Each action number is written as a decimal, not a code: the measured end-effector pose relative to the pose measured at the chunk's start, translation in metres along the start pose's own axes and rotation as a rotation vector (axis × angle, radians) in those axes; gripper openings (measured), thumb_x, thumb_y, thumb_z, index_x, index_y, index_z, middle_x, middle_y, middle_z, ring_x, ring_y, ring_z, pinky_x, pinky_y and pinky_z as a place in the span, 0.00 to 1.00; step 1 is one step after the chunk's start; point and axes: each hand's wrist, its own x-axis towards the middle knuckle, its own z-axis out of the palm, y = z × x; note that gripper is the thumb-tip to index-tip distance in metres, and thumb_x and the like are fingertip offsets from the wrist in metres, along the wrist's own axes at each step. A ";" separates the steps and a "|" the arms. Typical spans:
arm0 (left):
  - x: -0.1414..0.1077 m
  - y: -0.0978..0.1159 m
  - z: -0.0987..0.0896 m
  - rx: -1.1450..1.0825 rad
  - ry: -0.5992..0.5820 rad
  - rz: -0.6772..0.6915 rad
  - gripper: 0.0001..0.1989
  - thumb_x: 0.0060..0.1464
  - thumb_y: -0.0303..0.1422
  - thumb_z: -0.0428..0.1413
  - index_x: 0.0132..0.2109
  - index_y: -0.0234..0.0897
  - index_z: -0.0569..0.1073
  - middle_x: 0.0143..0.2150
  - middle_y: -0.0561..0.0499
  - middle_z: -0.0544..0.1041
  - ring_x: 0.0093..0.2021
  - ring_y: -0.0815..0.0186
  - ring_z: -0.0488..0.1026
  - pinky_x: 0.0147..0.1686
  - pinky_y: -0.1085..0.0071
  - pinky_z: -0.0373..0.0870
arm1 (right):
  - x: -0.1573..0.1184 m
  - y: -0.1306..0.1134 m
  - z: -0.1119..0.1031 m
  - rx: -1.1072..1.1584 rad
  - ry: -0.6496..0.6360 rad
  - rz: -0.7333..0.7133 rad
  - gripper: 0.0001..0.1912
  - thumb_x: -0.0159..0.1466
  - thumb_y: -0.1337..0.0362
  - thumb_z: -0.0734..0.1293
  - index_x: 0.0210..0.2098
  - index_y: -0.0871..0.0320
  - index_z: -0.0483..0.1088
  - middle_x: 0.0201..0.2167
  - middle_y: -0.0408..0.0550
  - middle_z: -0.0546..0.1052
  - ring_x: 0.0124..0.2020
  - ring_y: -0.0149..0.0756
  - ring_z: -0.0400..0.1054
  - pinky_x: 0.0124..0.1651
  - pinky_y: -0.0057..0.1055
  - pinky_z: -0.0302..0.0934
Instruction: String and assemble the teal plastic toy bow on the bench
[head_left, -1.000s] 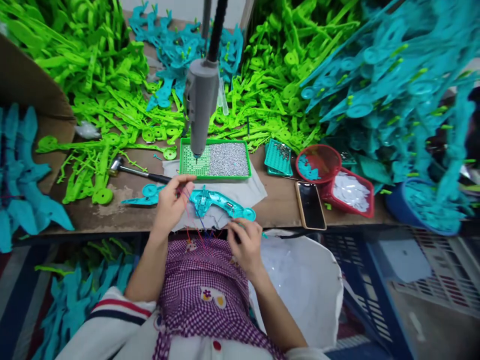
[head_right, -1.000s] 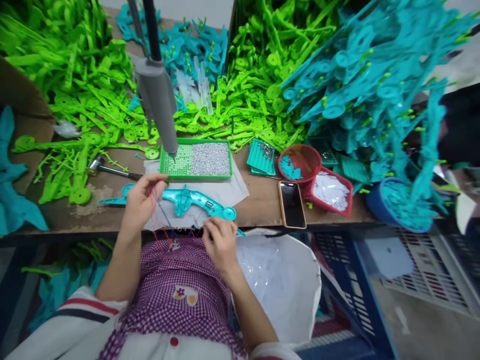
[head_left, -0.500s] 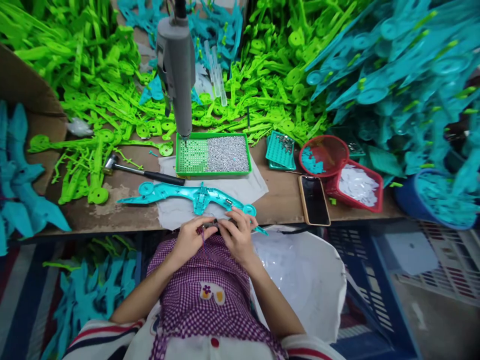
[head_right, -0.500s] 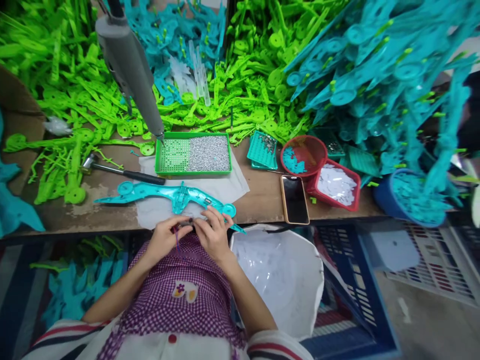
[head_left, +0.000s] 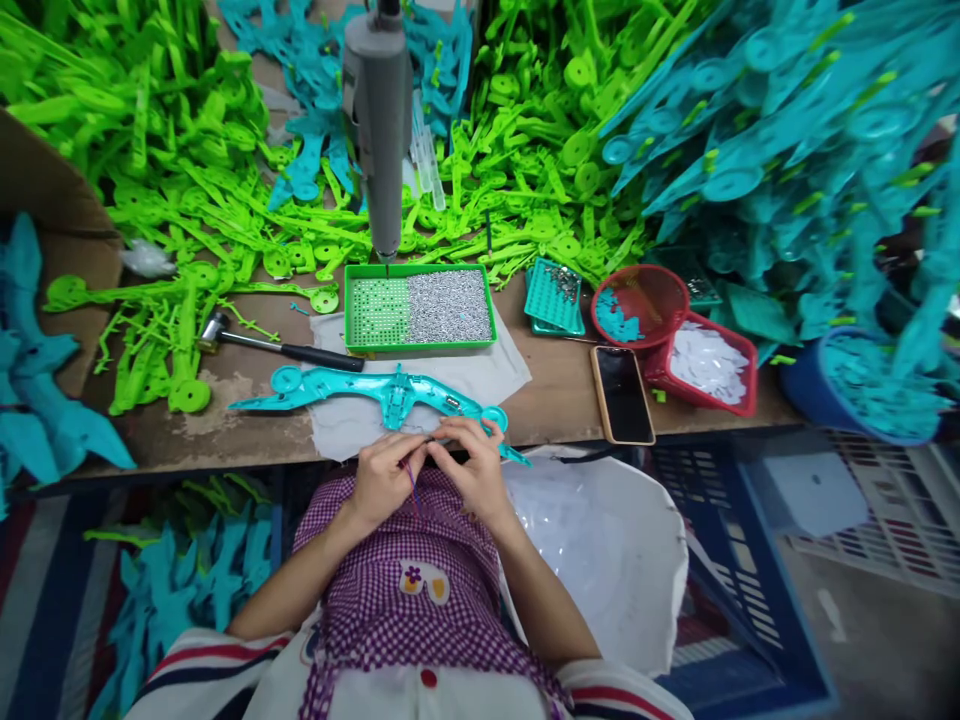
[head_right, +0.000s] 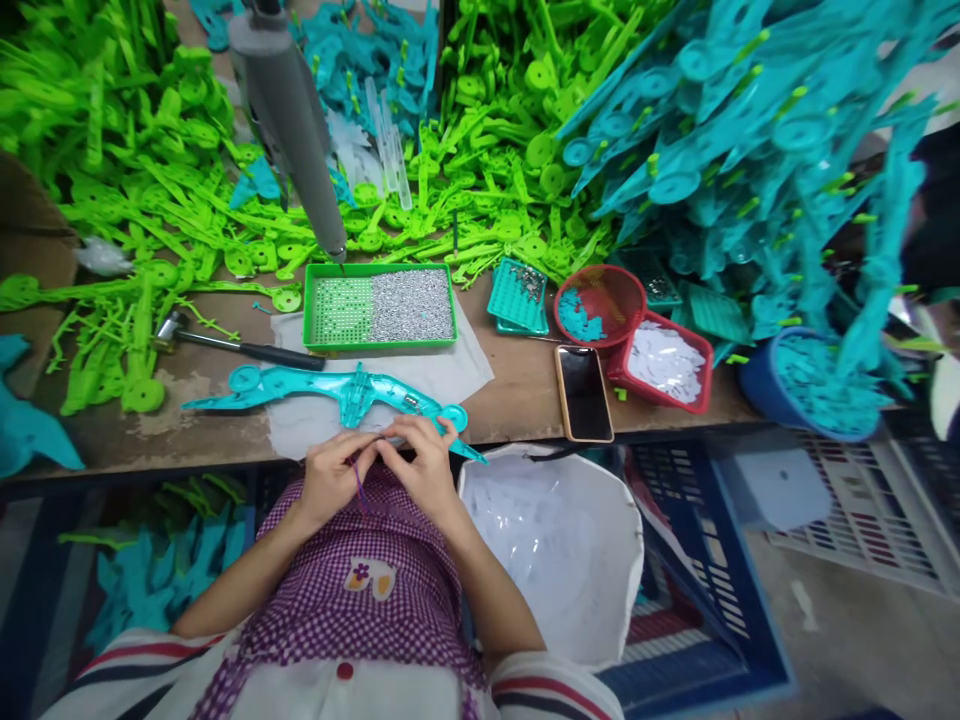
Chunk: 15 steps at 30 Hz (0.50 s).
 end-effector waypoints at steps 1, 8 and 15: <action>-0.001 0.000 0.000 0.009 0.001 -0.003 0.09 0.59 0.31 0.54 0.38 0.39 0.80 0.33 0.47 0.82 0.32 0.63 0.79 0.36 0.69 0.77 | -0.001 0.000 -0.001 -0.027 0.008 -0.016 0.09 0.67 0.58 0.64 0.38 0.51 0.75 0.39 0.45 0.81 0.44 0.39 0.74 0.59 0.46 0.49; -0.005 -0.001 0.002 -0.029 -0.016 -0.076 0.09 0.57 0.31 0.55 0.38 0.38 0.81 0.33 0.47 0.82 0.31 0.64 0.79 0.34 0.70 0.76 | -0.006 0.000 -0.002 -0.106 0.016 -0.111 0.11 0.69 0.59 0.61 0.38 0.51 0.75 0.37 0.44 0.81 0.43 0.37 0.75 0.63 0.46 0.44; -0.001 0.003 0.000 -0.101 0.066 -0.082 0.07 0.55 0.31 0.57 0.35 0.37 0.81 0.30 0.48 0.82 0.29 0.64 0.78 0.32 0.71 0.75 | -0.002 -0.008 -0.002 -0.104 0.026 -0.109 0.09 0.70 0.60 0.61 0.40 0.52 0.73 0.39 0.44 0.80 0.44 0.36 0.73 0.60 0.43 0.42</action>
